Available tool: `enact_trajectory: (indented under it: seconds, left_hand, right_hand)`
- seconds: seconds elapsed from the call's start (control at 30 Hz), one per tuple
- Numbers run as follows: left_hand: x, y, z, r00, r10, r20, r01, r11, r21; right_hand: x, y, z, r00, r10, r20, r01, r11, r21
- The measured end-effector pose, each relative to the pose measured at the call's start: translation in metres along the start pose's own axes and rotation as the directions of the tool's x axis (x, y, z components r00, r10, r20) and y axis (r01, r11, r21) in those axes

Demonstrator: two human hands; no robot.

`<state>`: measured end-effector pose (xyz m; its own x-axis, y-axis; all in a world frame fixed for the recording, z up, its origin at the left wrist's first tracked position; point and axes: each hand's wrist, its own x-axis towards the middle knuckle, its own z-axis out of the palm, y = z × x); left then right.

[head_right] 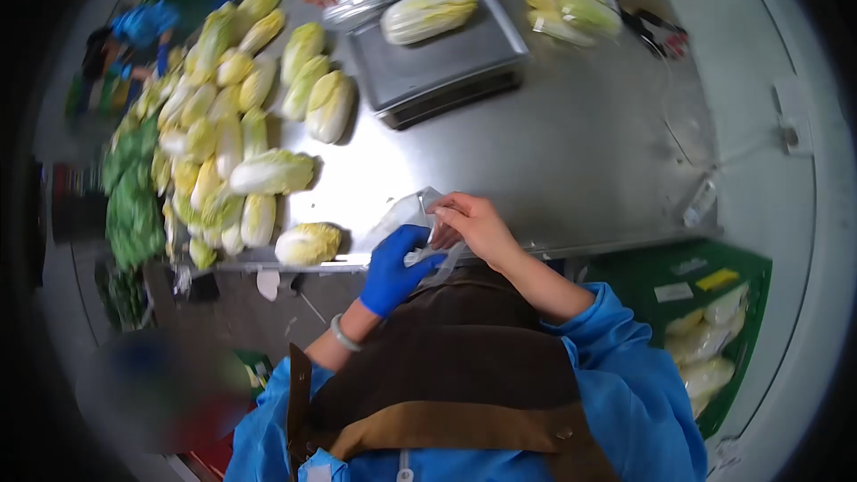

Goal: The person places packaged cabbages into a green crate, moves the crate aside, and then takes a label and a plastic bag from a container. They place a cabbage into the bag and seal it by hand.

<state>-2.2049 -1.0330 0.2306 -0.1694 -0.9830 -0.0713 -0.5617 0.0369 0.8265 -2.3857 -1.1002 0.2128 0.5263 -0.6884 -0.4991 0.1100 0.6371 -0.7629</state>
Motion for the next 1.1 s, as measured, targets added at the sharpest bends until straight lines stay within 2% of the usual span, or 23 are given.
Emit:
enact_trajectory:
  seconds: [0.03, 0.1, 0.13, 0.2, 0.27, 0.3, 0.33, 0.37, 0.4, 0.47, 0.53, 0.57, 0.67, 0.7, 0.73, 0.77, 0.8, 0.83, 0.9, 0.93, 1.0, 1.03, 1.1]
  left_hand:
    - [-0.003, -0.006, 0.005, 0.999, -0.017, -0.049, 0.019, 0.999, 0.046]
    - [-0.005, -0.022, -0.004, 0.944, -0.288, -0.16, 0.236, 0.929, -0.284]
    - [-0.006, -0.029, -0.007, 0.892, -0.417, -0.176, 0.301, 0.837, -0.457]
    - [-0.012, -0.036, -0.013, 0.891, -0.394, -0.227, 0.197, 0.785, -0.588]
    - [-0.017, -0.026, -0.022, 0.928, -0.311, -0.204, 0.213, 0.895, -0.392]
    - [-0.018, -0.029, -0.029, 0.872, -0.405, -0.274, 0.229, 0.834, -0.502]
    - [-0.023, -0.036, -0.041, 0.805, -0.5, -0.32, 0.231, 0.76, -0.608]
    - [-0.028, -0.051, -0.058, 0.736, -0.539, -0.411, 0.226, 0.767, -0.601]
    - [-0.03, -0.066, -0.064, 0.689, -0.466, -0.555, 0.164, 0.846, -0.507]
    - [-0.035, -0.076, -0.061, 0.719, -0.382, -0.581, 0.14, 0.898, -0.417]
    - [-0.032, -0.042, -0.068, 0.821, -0.392, -0.415, 0.246, 0.899, -0.363]
    - [-0.032, -0.044, -0.069, 0.853, -0.368, -0.369, 0.203, 0.887, -0.416]
    - [-0.045, -0.091, -0.123, 0.792, -0.123, -0.599, 0.132, 0.991, -0.029]
    - [-0.046, -0.092, -0.145, 0.702, -0.223, -0.676, 0.079, 0.968, -0.238]
    - [-0.047, -0.084, -0.169, 0.608, -0.342, -0.716, 0.002, 0.903, -0.429]
    - [-0.05, -0.075, -0.188, 0.594, -0.261, -0.761, 0.118, 0.964, -0.239]
    - [-0.054, -0.073, -0.203, 0.59, -0.169, -0.789, 0.232, 0.972, -0.034]
    - [-0.057, -0.093, -0.208, 0.622, -0.143, -0.77, 0.033, 0.987, -0.156]
    - [-0.054, -0.087, -0.215, 0.696, -0.099, -0.711, 0.078, 0.995, -0.061]
    - [-0.05, -0.083, -0.216, 0.731, -0.076, -0.678, 0.095, 0.995, -0.009]
    - [-0.043, -0.084, -0.218, 0.783, 0.159, -0.602, 0.022, 0.959, 0.282]
    - [-0.043, -0.082, -0.219, 0.829, 0.11, -0.548, 0.104, 0.932, 0.346]
    - [-0.04, -0.086, -0.22, 0.895, 0.039, -0.445, 0.137, 0.924, 0.357]
  right_hand:
    - [0.006, 0.003, 0.005, 0.999, 0.022, 0.031, -0.02, 0.997, -0.073]
    - [0.01, 0.005, 0.022, 0.978, -0.209, -0.01, 0.201, 0.952, -0.23]
    - [0.009, 0.008, 0.027, 0.946, -0.324, -0.021, 0.303, 0.903, -0.305]
    - [0.011, 0.022, 0.038, 0.977, -0.21, 0.035, 0.211, 0.941, -0.263]
    - [0.019, 0.028, 0.043, 0.982, -0.07, 0.178, 0.102, 0.978, -0.18]
    - [0.026, 0.022, 0.041, 0.975, -0.061, 0.213, 0.114, 0.963, -0.245]
    - [0.032, 0.015, 0.036, 0.98, -0.092, 0.174, 0.124, 0.976, -0.182]
    - [0.038, 0.008, 0.029, 0.985, -0.121, 0.127, 0.136, 0.984, -0.116]
    - [0.042, 0.003, 0.029, 0.986, -0.148, 0.076, 0.152, 0.987, -0.05]
    - [0.044, 0.002, 0.04, 0.983, -0.143, 0.117, 0.163, 0.968, -0.189]
    - [0.046, 0.014, 0.058, 0.979, -0.104, 0.176, 0.148, 0.954, -0.259]
    - [0.048, 0.015, 0.064, 0.965, -0.026, 0.262, 0.095, 0.963, -0.254]
    - [0.064, -0.015, 0.072, 0.817, 0.046, 0.575, 0.064, 0.983, -0.17]
    - [0.081, -0.016, 0.067, 0.81, -0.041, 0.586, 0.176, 0.969, -0.176]
    - [0.099, -0.027, 0.071, 0.881, -0.08, 0.467, 0.316, 0.833, -0.453]
    - [0.121, -0.039, 0.076, 0.92, -0.161, 0.358, 0.378, 0.607, -0.699]
    - [0.15, -0.042, 0.079, 0.846, -0.327, 0.421, 0.5, 0.214, -0.839]
    - [0.186, -0.041, 0.083, 0.729, -0.436, 0.528, 0.484, -0.218, -0.848]
    - [0.255, -0.047, 0.098, 0.638, -0.31, 0.704, 0.379, -0.67, -0.639]
    - [0.289, -0.044, 0.1, 0.594, -0.283, 0.753, 0.388, -0.719, -0.576]
    - [0.351, -0.03, 0.1, 0.507, -0.217, 0.834, 0.393, -0.803, -0.448]
    - [0.373, -0.024, 0.099, 0.478, -0.187, 0.858, 0.395, -0.827, -0.4]
    - [0.389, -0.028, 0.1, 0.517, -0.103, 0.85, 0.501, -0.769, -0.397]
